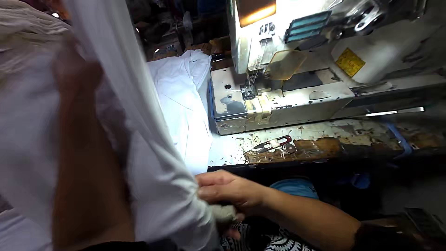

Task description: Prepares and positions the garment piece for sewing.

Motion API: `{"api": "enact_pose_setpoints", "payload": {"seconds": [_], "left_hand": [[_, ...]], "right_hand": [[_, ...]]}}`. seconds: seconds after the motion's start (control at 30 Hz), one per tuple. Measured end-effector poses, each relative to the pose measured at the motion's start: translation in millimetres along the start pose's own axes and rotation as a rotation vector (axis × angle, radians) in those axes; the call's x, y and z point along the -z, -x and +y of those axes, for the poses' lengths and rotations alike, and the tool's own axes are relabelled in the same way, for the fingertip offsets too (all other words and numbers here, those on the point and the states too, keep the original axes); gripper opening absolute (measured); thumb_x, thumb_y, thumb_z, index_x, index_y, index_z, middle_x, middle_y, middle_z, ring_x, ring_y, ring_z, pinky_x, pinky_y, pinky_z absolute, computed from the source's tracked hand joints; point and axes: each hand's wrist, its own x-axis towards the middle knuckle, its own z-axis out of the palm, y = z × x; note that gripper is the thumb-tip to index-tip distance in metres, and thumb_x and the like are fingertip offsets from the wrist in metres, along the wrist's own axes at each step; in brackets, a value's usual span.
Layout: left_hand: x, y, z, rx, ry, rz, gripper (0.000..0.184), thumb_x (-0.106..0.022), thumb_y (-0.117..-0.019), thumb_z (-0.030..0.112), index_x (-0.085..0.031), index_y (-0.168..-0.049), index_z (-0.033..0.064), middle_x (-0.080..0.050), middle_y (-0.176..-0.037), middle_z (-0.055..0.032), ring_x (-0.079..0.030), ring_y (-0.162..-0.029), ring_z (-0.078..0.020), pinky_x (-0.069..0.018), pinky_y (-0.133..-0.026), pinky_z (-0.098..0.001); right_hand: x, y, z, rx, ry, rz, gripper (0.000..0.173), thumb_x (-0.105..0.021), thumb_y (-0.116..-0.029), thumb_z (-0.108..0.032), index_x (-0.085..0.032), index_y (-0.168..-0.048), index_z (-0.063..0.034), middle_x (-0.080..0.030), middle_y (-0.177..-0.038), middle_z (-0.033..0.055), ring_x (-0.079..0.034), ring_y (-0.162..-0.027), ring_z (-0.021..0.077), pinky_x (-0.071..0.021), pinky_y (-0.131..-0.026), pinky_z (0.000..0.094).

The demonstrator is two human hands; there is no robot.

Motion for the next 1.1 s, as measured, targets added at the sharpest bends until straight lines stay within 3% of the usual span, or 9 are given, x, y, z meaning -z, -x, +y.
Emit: {"api": "enact_pose_setpoints", "payload": {"seconds": [0.07,0.13,0.2,0.23,0.27,0.33,0.67,0.97,1.1], "left_hand": [[-20,45,1,-0.001,0.121,-0.131,0.069,-0.066,-0.0986,0.026,-0.037,-0.155,-0.0002,-0.042,-0.151,-0.0368,-0.037,-0.141,-0.0567,-0.0278,-0.112,-0.0736],[-52,96,1,-0.060,0.299,-0.131,0.060,-0.064,-0.0998,0.027,-0.046,-0.149,-0.0016,-0.050,-0.149,-0.0288,-0.046,-0.140,-0.0406,-0.0361,-0.115,-0.0553],[-72,170,29,-0.175,0.523,-0.084,0.038,-0.061,-0.1013,0.021,-0.061,-0.131,-0.0028,-0.065,-0.130,-0.0167,-0.062,-0.119,-0.0175,-0.0498,-0.100,-0.0328],[-79,211,51,-0.245,0.653,-0.102,0.024,-0.060,-0.1015,0.016,-0.066,-0.117,-0.0010,-0.069,-0.114,-0.0079,-0.065,-0.101,-0.0061,-0.0531,-0.087,-0.0229],[-90,247,72,-0.318,0.792,-0.155,0.014,-0.062,-0.0984,0.010,-0.069,-0.104,-0.0002,-0.070,-0.100,-0.0024,-0.065,-0.089,-0.0004,-0.0548,-0.080,-0.0180],[-118,299,103,-0.452,0.946,-0.290,0.012,-0.067,-0.0937,0.008,-0.075,-0.096,-0.0013,-0.073,-0.091,-0.0045,-0.068,-0.084,-0.0036,-0.0582,-0.077,-0.0196],[-140,321,147,-0.585,0.785,-0.225,0.012,-0.068,-0.0913,0.011,-0.073,-0.089,0.0001,-0.069,-0.082,-0.0074,-0.067,-0.075,-0.0089,-0.0564,-0.070,-0.0201],[-139,333,139,-0.682,0.852,-0.262,0.019,-0.067,-0.0872,0.013,-0.064,-0.075,-0.0010,-0.058,-0.067,-0.0079,-0.057,-0.062,-0.0136,-0.0467,-0.056,-0.0243],[-108,346,92,-0.613,0.893,-0.367,0.012,-0.064,-0.0876,0.007,-0.065,-0.079,-0.0016,-0.063,-0.072,-0.0100,-0.062,-0.069,-0.0133,-0.0514,-0.064,-0.0234]], "right_hand": [[32,29,2,0.058,0.379,0.389,0.023,-0.046,-0.1071,-0.019,-0.063,-0.097,-0.0088,-0.057,-0.066,-0.0070,-0.052,-0.048,-0.0002,-0.0473,-0.043,0.0185],[59,59,14,0.182,0.583,0.746,0.024,-0.048,-0.1073,-0.016,-0.067,-0.101,-0.0022,-0.064,-0.075,-0.0033,-0.057,-0.055,0.0013,-0.0518,-0.050,0.0196],[72,88,16,0.333,0.378,0.770,0.034,-0.042,-0.1107,-0.033,-0.065,-0.119,-0.0097,-0.073,-0.101,0.0027,-0.072,-0.078,0.0096,-0.0619,-0.067,0.0264],[73,98,13,0.365,0.225,0.693,0.049,-0.041,-0.1080,-0.050,-0.060,-0.135,-0.0135,-0.070,-0.123,0.0095,-0.072,-0.103,0.0207,-0.0618,-0.087,0.0371],[75,103,10,0.395,0.081,0.593,0.066,-0.042,-0.1025,-0.061,-0.051,-0.149,-0.0160,-0.059,-0.144,0.0139,-0.062,-0.127,0.0294,-0.0518,-0.106,0.0458],[71,104,9,0.442,-0.086,0.517,0.084,-0.044,-0.0961,-0.071,-0.034,-0.161,-0.0186,-0.046,-0.157,0.0145,-0.046,-0.144,0.0306,-0.0368,-0.119,0.0465],[58,113,22,0.549,0.177,0.544,0.089,-0.036,-0.1001,-0.069,-0.017,-0.166,-0.0111,-0.034,-0.165,0.0115,-0.030,-0.153,0.0214,-0.0228,-0.126,0.0416],[40,108,24,0.431,0.208,0.596,0.079,-0.041,-0.0998,-0.067,-0.023,-0.165,-0.0258,-0.036,-0.165,0.0001,-0.042,-0.146,0.0169,-0.0360,-0.120,0.0387],[39,97,39,0.226,0.502,0.645,0.062,-0.037,-0.1086,-0.052,-0.048,-0.153,-0.0096,-0.062,-0.142,0.0036,-0.062,-0.124,0.0114,-0.0509,-0.106,0.0299]]}}
